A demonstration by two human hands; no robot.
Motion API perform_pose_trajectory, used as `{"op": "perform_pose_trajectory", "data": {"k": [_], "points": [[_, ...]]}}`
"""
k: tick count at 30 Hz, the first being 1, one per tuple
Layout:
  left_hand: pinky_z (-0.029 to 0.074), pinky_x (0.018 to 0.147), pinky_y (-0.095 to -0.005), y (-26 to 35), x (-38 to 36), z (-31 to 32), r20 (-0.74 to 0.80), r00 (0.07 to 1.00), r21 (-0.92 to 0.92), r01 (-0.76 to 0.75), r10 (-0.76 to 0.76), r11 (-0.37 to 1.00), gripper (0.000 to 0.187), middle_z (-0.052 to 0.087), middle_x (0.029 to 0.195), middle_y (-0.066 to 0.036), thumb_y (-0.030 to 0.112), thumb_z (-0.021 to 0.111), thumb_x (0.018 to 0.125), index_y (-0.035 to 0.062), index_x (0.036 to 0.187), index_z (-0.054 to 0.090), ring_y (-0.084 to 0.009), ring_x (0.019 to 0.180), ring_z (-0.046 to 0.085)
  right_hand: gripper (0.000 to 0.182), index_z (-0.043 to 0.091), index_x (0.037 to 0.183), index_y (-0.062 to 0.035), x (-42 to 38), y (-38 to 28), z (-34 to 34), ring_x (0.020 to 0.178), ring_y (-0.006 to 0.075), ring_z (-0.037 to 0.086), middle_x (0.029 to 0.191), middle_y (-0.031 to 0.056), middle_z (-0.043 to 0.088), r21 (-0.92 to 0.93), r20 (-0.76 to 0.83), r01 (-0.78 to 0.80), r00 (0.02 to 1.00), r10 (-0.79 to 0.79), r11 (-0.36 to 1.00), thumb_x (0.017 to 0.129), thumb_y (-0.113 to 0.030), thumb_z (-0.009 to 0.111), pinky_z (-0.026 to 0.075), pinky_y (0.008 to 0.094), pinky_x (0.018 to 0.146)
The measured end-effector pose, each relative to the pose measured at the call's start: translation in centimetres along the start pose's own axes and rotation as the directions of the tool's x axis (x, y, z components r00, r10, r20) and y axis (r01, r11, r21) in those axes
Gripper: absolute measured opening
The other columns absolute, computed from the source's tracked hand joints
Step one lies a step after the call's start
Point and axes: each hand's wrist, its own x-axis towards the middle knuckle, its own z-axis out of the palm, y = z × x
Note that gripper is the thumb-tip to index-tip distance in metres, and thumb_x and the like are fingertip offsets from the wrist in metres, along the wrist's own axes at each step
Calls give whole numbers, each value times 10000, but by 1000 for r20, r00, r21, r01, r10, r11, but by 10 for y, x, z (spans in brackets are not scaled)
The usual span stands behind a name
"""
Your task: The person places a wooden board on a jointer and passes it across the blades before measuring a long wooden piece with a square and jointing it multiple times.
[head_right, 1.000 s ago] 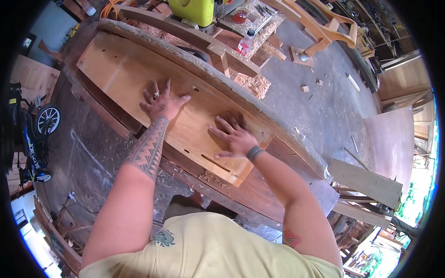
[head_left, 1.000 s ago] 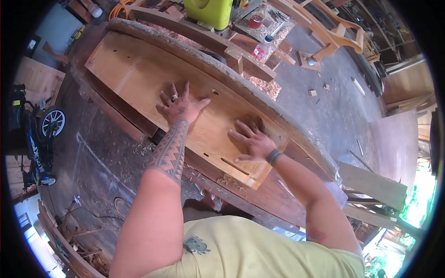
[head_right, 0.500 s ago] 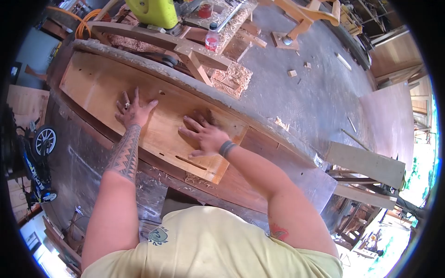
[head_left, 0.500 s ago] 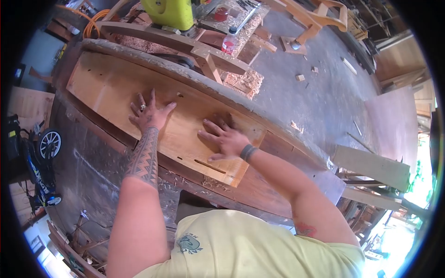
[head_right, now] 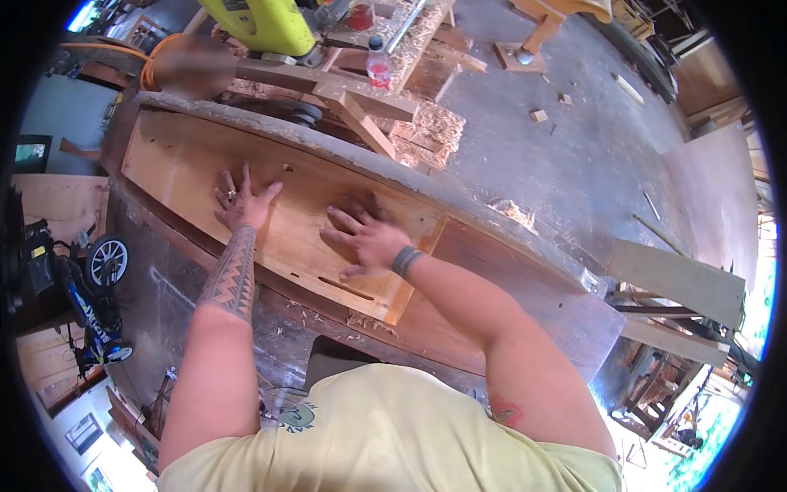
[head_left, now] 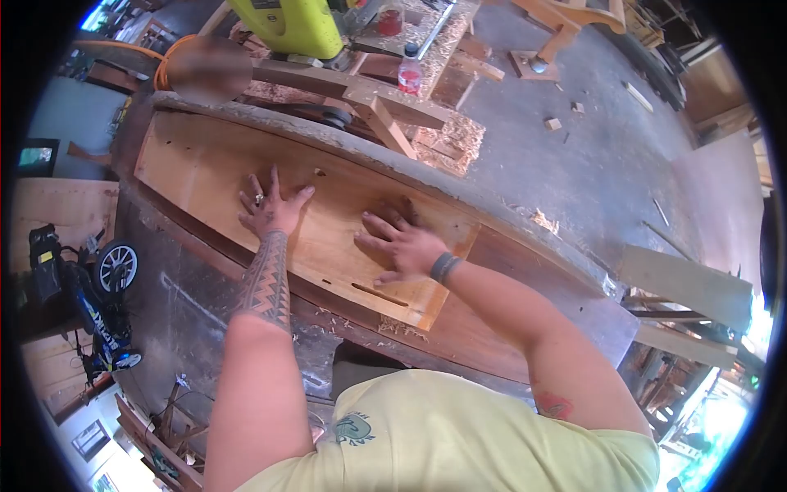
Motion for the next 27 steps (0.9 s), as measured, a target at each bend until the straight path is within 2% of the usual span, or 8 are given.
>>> {"op": "perform_pose_trajectory", "data": {"k": [4, 5, 7, 8, 9, 11, 17, 27], "points": [[231, 1306, -725, -30, 34, 31, -155, 980, 66, -118, 127, 991, 1117, 284, 1846, -135, 954, 613, 854, 368, 1764, 338, -443, 1708, 171, 1101, 359, 1762, -212, 21, 12, 22, 1657, 415, 327, 1857, 170, 206, 153, 13, 50, 999, -52, 987, 912, -853, 641, 405, 526, 1297], [267, 1318, -679, -20, 34, 10, -20, 994, -59, -107, 106, 993, 1073, 354, 1819, -122, 916, 647, 870, 332, 1738, 410, -424, 1688, 245, 1094, 378, 1747, -179, 29, 17, 40, 1657, 390, 335, 1847, 165, 231, 7, -138, 170, 976, -167, 985, 917, -844, 640, 401, 510, 1301], [296, 1342, -583, -47, 76, 55, -200, 961, 102, -175, 193, 979, 1022, 381, 1806, -115, 874, 641, 917, 326, 1745, 402, -425, 1667, 299, 1123, 395, 1738, -199, 43, 13, 52, 1606, 406, 412, 1851, 159, 218, 117, -225, 132, 969, -103, 984, 869, -846, 689, 482, 535, 1233], [279, 1322, -669, -59, 91, 64, -239, 944, 280, -159, 229, 947, 1053, 304, 1841, -103, 901, 603, 918, 362, 1774, 313, -435, 1685, 245, 1139, 396, 1737, -256, 48, 10, 43, 1540, 457, 476, 1855, 158, 209, 161, -183, 91, 981, -61, 983, 818, -829, 748, 501, 563, 1206], [248, 1274, -776, -41, 76, 25, -98, 994, 225, -28, 51, 974, 1051, 190, 1881, -48, 946, 541, 913, 429, 1781, 250, -451, 1697, 198, 1165, 397, 1737, -313, 53, 5, 34, 1474, 507, 540, 1859, 156, 200, 202, -141, 47, 990, -18, 978, 767, -812, 808, 520, 591, 1180], [218, 1230, -839, -71, 111, 65, -207, 975, 147, -49, 79, 988, 1031, 109, 1898, 12, 976, 479, 915, 498, 1778, 181, -460, 1702, 183, 1199, 386, 1740, -322, 61, 3, 32, 1507, 506, 504, 1858, 148, 208, 180, -160, 27, 987, 2, 983, 736, -797, 835, 495, 594, 1210], [200, 1244, -821, -87, 126, 68, -175, 984, 155, -10, 37, 988, 1025, 96, 1901, 35, 965, 487, 920, 531, 1774, 124, -459, 1705, 172, 1203, 388, 1735, -325, 81, -3, 43, 1529, 502, 475, 1846, 177, 227, 142, -225, 65, 974, -32, 988, 730, -820, 826, 476, 602, 1231], [228, 1252, -807, -109, 157, 81, -197, 979, 137, -32, 59, 990, 1061, 140, 1891, 24, 1001, 489, 886, 492, 1774, 210, -477, 1688, 207, 1199, 388, 1732, -345, 103, -3, 46, 1512, 508, 496, 1810, 209, 305, 181, -200, 62, 979, -25, 982, 732, -852, 813, 496, 590, 1217]]}}
